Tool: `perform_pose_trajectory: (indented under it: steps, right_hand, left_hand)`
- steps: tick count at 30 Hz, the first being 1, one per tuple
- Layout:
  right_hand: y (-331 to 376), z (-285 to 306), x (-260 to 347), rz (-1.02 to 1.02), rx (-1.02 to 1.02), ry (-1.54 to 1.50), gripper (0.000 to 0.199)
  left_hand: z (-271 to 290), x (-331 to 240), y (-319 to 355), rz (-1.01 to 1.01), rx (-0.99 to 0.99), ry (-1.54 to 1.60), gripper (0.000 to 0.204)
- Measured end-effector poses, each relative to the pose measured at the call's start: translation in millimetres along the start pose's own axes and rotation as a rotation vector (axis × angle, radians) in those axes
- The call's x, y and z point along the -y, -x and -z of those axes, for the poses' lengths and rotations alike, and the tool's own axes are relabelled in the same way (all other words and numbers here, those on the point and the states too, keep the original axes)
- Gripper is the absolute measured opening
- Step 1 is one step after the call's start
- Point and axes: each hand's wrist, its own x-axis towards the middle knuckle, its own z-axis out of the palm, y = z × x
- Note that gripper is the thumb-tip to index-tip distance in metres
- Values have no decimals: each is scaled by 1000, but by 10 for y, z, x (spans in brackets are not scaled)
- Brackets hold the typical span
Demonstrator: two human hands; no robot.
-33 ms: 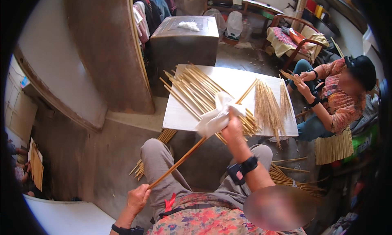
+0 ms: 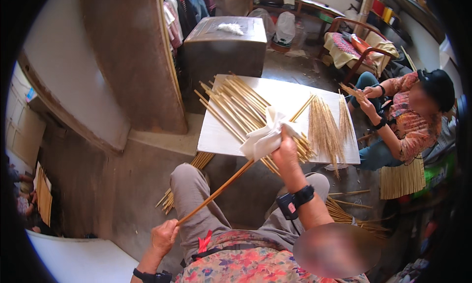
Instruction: The person sits on the floor and wipes thin bamboo sticks one by one with a white cloth. They pick up sticks from a pile on the floor, wipe each stick, and place them on a white board. Another person sits nearby and bundles similar sticks.
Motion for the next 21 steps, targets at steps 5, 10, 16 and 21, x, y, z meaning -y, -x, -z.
perform_pose_trajectory:
  steps: [5,10,16,21]
  right_hand:
    - [112,-170,37,-76,1,-76,33]
    - [393,-310,-151,-97,50,-30,31]
    - [703,-406,-368,-156,88,-21,31]
    - [1109,-536,-694,-271,121,-15,36]
  left_hand:
    - [38,-15,-8,-52,-129,-199,28]
    - [14,-91,-79,-91,-236,-317,32]
    - [-67,-225,-171,98,-191,-48,20]
    - [-374,-356,-301,217,-117,370,12]
